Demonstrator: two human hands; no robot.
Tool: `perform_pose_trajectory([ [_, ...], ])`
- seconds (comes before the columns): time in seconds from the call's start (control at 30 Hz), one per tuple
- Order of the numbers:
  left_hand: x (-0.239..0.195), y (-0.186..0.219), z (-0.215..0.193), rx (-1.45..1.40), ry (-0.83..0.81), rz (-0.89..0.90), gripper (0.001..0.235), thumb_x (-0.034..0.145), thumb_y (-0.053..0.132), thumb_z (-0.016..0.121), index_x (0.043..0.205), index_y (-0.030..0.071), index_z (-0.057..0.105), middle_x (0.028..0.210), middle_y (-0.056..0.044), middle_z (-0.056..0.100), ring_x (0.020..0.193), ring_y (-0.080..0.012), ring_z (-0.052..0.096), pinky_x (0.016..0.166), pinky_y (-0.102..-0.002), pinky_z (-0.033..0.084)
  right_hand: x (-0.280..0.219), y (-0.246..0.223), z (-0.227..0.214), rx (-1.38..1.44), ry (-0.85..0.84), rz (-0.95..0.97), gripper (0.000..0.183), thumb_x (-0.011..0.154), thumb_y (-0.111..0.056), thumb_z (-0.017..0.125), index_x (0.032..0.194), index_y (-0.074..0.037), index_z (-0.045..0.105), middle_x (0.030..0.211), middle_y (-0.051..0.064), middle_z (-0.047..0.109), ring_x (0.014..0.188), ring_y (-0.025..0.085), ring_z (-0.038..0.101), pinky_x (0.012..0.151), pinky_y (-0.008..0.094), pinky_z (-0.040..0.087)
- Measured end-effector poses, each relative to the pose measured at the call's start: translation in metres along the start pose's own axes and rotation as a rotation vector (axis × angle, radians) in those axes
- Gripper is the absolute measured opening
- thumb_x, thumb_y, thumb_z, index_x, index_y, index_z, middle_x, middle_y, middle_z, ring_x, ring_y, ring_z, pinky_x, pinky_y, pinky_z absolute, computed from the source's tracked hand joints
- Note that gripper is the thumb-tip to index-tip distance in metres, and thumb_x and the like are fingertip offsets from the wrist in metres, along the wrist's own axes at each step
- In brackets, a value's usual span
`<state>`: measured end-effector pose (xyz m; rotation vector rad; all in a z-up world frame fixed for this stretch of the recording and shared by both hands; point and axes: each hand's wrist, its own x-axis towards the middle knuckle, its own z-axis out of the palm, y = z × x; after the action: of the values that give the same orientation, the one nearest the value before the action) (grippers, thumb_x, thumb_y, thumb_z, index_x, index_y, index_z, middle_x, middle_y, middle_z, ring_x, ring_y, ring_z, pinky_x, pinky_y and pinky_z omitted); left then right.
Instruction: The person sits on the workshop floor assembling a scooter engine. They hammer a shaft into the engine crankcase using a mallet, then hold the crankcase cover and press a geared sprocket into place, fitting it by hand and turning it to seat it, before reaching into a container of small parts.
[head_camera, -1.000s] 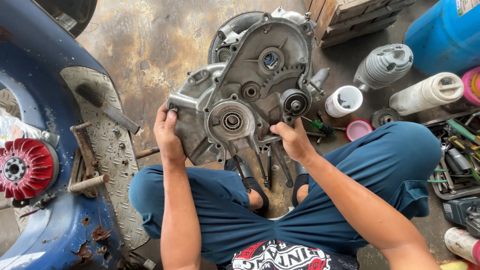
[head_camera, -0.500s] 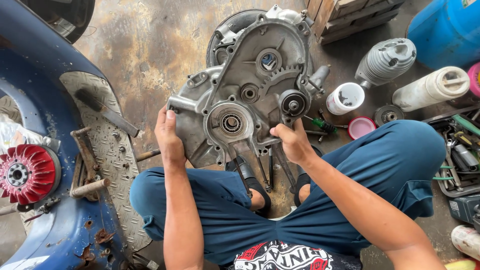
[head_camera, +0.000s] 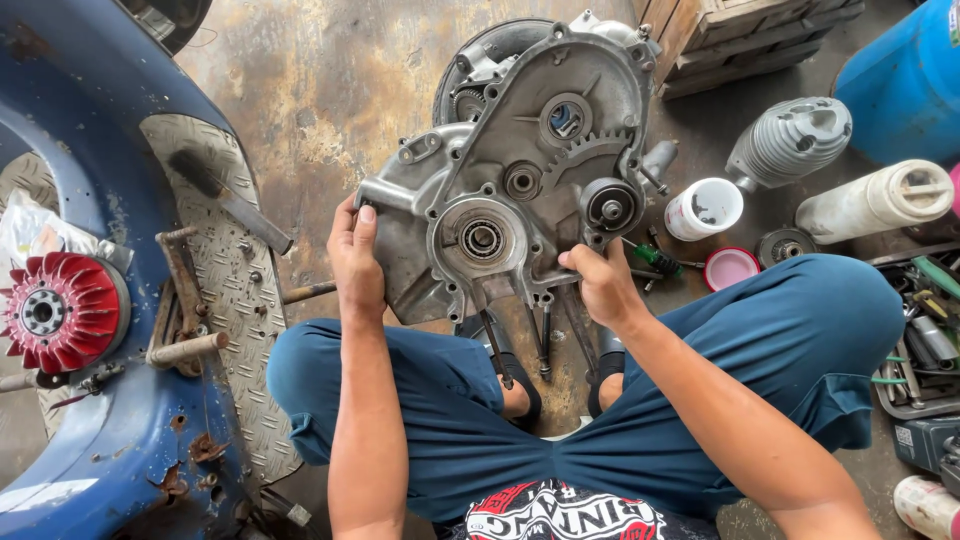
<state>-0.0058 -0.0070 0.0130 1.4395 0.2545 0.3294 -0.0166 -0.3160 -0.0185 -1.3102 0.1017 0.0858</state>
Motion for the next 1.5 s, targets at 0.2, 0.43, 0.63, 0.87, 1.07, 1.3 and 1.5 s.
perform_pose_trajectory([
  [0.2,0.003,-0.004,-0.005,0.003,-0.017,0.009,0.043,0.105,0.041,0.061,0.133,0.008,0.062,0.114,-0.013,0.071,0.097,-0.0176,0.068,0.082,-0.037,0.059,0.001,-0.002,0.001,0.028,-0.005,0.003,0.052,0.077,0.0,0.064,0.128,0.002,0.059,0.104,0.016,0.057,0.103,0.027,0.052,0.098,0.057,0.041],
  [0.43,0.003,-0.003,-0.005,-0.02,-0.019,0.01,0.043,0.105,0.041,0.062,0.133,0.008,0.062,0.113,-0.014,0.071,0.097,-0.0198,0.069,0.082,-0.038,0.059,0.007,0.019,-0.014,0.056,-0.051,0.027,0.057,0.081,-0.002,0.063,0.137,0.0,0.052,0.112,0.019,0.057,0.11,0.032,0.054,0.1,0.063,0.039],
  [0.63,-0.009,0.02,-0.006,-0.082,0.027,0.0,0.039,0.102,0.034,0.065,0.13,0.007,0.064,0.106,-0.009,0.071,0.089,-0.016,0.071,0.077,-0.032,0.063,0.009,0.029,-0.012,0.111,-0.039,0.064,0.057,0.08,-0.001,0.063,0.136,0.001,0.053,0.113,0.021,0.056,0.109,0.032,0.053,0.102,0.063,0.039],
  [0.87,-0.026,0.083,-0.05,-0.246,0.088,0.022,0.044,0.095,0.025,0.072,0.13,0.001,0.061,0.102,-0.016,0.071,0.084,-0.024,0.076,0.073,-0.036,0.066,0.028,0.014,0.02,-0.526,-0.154,-0.253,0.019,0.084,-0.001,0.073,0.103,-0.001,0.069,0.099,0.028,0.054,0.096,0.042,0.059,0.092,0.051,0.047],
  [1.07,-0.026,0.134,-0.08,-0.278,0.172,0.106,0.04,0.091,0.023,0.073,0.125,0.002,0.067,0.087,-0.018,0.072,0.07,-0.0239,0.077,0.063,-0.032,0.066,0.07,-0.042,0.12,0.472,-0.36,0.362,0.009,0.088,-0.002,0.049,0.095,-0.001,0.055,0.082,0.01,0.063,0.062,0.017,0.061,0.054,0.024,0.047],
  [1.3,0.002,0.17,-0.055,-0.149,0.3,0.245,0.028,0.091,0.009,0.079,0.115,-0.001,0.07,0.075,-0.01,0.07,0.06,-0.017,0.072,0.055,-0.027,0.063,0.11,-0.005,0.222,0.627,-0.152,0.612,0.012,0.07,-0.01,0.068,0.072,-0.005,0.057,0.063,0.012,0.056,0.057,0.026,0.061,0.057,0.037,0.051],
  [1.5,0.068,0.103,-0.064,-0.125,0.398,0.047,0.02,0.089,0.01,0.081,0.105,0.0,0.073,0.064,-0.01,0.067,0.048,-0.0175,0.068,0.041,-0.026,0.057,0.131,0.06,0.236,0.697,-0.059,0.704,0.013,0.077,-0.015,0.07,0.077,-0.003,0.064,0.072,0.012,0.066,0.066,0.025,0.069,0.069,0.036,0.057],
])
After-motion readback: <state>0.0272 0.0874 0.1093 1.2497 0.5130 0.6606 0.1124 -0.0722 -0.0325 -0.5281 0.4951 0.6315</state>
